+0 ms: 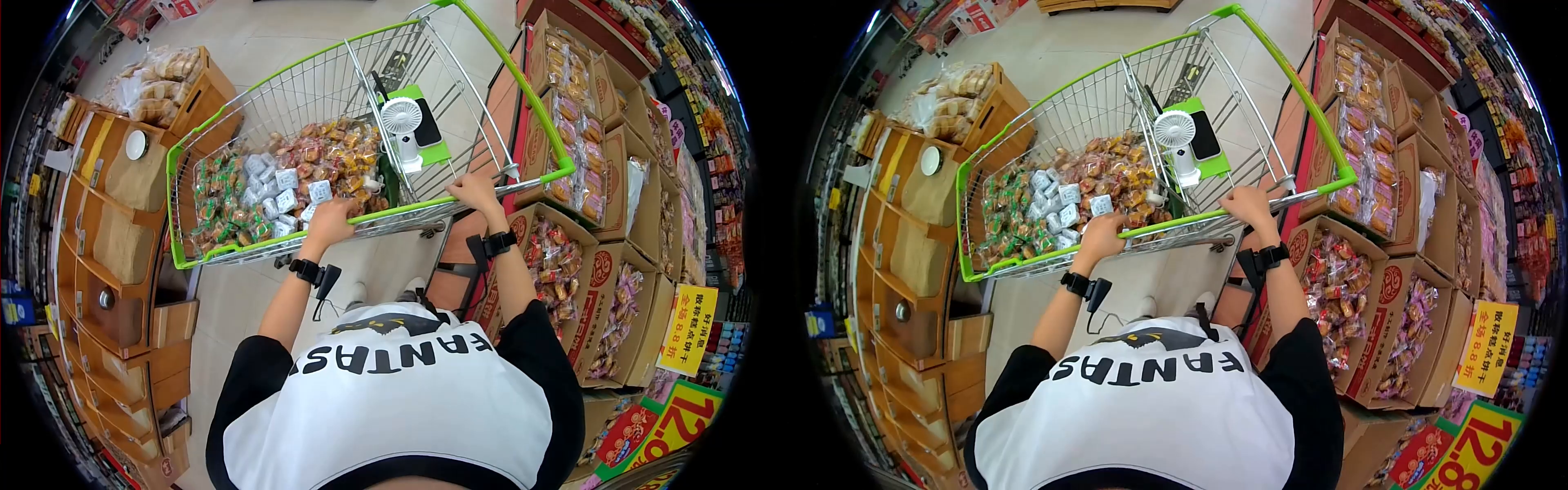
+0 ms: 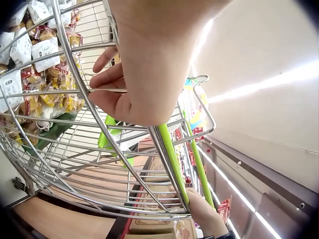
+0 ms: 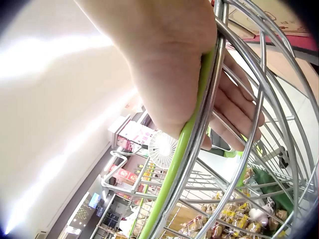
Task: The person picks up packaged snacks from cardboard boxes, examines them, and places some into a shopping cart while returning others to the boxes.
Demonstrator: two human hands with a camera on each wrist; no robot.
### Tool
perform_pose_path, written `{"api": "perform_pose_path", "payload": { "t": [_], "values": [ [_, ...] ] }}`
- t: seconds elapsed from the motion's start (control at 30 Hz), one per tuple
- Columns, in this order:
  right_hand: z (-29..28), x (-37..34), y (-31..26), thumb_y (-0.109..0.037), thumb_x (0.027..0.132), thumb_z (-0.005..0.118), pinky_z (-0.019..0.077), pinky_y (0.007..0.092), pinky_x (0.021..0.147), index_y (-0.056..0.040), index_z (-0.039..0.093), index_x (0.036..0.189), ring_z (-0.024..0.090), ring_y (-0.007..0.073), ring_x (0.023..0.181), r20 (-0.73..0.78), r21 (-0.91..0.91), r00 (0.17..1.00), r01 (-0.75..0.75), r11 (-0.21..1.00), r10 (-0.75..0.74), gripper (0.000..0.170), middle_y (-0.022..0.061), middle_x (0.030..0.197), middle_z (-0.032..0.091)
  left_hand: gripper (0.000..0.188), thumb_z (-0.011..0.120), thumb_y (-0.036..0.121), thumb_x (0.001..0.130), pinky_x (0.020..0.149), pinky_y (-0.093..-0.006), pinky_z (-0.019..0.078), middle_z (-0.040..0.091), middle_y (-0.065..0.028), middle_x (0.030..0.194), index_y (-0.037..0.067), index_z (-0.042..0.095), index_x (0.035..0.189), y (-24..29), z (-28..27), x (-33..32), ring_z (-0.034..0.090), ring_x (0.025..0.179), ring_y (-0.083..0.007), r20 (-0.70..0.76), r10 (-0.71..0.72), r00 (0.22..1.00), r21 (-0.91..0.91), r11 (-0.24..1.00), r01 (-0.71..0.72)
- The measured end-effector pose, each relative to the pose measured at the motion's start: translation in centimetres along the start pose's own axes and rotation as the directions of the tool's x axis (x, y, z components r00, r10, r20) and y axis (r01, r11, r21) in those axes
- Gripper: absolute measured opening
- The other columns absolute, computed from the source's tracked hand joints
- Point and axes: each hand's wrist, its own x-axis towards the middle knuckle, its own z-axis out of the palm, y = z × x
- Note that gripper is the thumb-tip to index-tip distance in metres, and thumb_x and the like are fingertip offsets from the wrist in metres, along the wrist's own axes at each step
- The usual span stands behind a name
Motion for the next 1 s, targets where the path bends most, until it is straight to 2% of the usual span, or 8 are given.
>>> {"api": "perform_pose_path", "payload": {
  "t": [0.2,0.27,0.43,0.53,0.63,0.77,0.93,1.0],
  "values": [
    [-0.6,0.0,0.0,-0.038,0.069,0.05,0.0453,0.0353,0.057,-0.0086,0.066,0.068,0.057,0.0272,0.057,-0.065,-0.043,0.998,-0.026,0.999,0.023,0.034,0.0099,0.056,0.058,0.024,0.054,0.009,0.056,0.061,-0.0387,0.0445,0.057,-0.0127,0.071,0.007,0.059,0.079,0.6,-0.1,0.9,0.055,0.07,-0.0299,0.018,-0.009,1.0,0.049,0.999,0.008],
    [-1.0,-0.2,-0.7,-0.032,0.067,0.05,0.0452,0.0371,0.062,-0.0066,0.065,0.069,0.057,0.03,0.064,-0.084,0.0,0.996,-0.042,0.999,0.042,0.03,0.0152,0.065,0.059,0.025,0.054,0.01,0.055,0.062,-0.0385,0.0447,0.058,-0.0123,0.072,0.007,0.059,0.08,0.2,-0.4,1.0,0.056,0.071,-0.0298,0.023,-0.009,1.0,0.042,0.999,0.008],
    [-1.4,0.0,0.7,-0.03,0.067,0.05,0.0451,0.0374,0.062,-0.0072,0.065,0.069,0.058,0.0287,0.064,-0.114,-0.007,0.992,-0.059,0.998,0.058,0.027,0.0136,0.064,0.059,0.022,0.052,0.009,0.058,0.063,-0.0388,0.044,0.058,-0.0109,0.073,0.007,0.058,0.079,1.2,-0.2,2.3,0.056,0.071,-0.0296,0.078,-0.03,0.996,0.016,0.999,0.029],
    [-1.6,0.1,1.3,-0.031,0.067,0.048,0.0447,0.0374,0.055,-0.0086,0.064,0.065,0.056,0.0297,0.057,-0.167,0.028,0.985,-0.025,0.999,0.03,0.028,0.0128,0.057,0.056,0.026,0.056,0.013,0.056,0.066,-0.0386,0.0447,0.059,-0.0109,0.077,0.006,0.059,0.081,1.1,0.4,3.0,0.056,0.076,-0.0286,0.086,-0.069,0.994,0.057,0.996,0.064],
    [-2.0,0.2,0.4,-0.029,0.066,0.05,0.045,0.0383,0.062,-0.0077,0.064,0.067,0.058,0.0284,0.064,-0.108,0.049,0.993,-0.043,0.998,0.048,0.026,0.013,0.064,0.059,0.024,0.055,0.013,0.057,0.066,-0.0388,0.0447,0.059,-0.0111,0.076,0.007,0.059,0.08,0.4,0.0,3.0,0.056,0.076,-0.029,0.055,-0.046,0.997,0.082,0.996,0.042],
    [-1.6,-0.1,1.3,-0.028,0.067,0.048,0.0444,0.0393,0.061,-0.0081,0.063,0.066,0.057,0.0283,0.063,-0.16,0.042,0.987,-0.006,0.999,0.013,0.025,0.0128,0.063,0.059,0.021,0.054,0.014,0.058,0.065,-0.0391,0.0446,0.059,-0.0115,0.075,0.007,0.059,0.076,1.5,0.2,3.5,0.056,0.073,-0.0298,0.109,-0.099,0.989,0.079,0.993,0.09],
    [-1.1,0.4,1.9,-0.027,0.068,0.048,0.0439,0.04,0.059,-0.0087,0.062,0.066,0.057,0.0283,0.061,-0.207,0.046,0.977,0.054,0.997,-0.043,0.023,0.012,0.062,0.058,0.021,0.055,0.014,0.057,0.064,-0.0383,0.0447,0.059,-0.0105,0.074,0.008,0.059,0.076,1.1,0.6,3.9,0.056,0.073,-0.029,0.097,-0.13,0.987,0.068,0.99,0.124],
    [-1.0,0.6,1.9,-0.026,0.067,0.049,0.0443,0.0394,0.059,-0.0087,0.062,0.066,0.056,0.0283,0.061,-0.269,0.052,0.962,0.064,0.997,-0.047,0.022,0.0115,0.062,0.058,0.022,0.055,0.015,0.057,0.064,-0.0376,0.0448,0.059,-0.01,0.075,0.009,0.059,0.077,1.0,0.4,4.2,0.056,0.073,-0.0285,0.128,-0.128,0.984,0.05,0.991,0.122]
  ]
}}
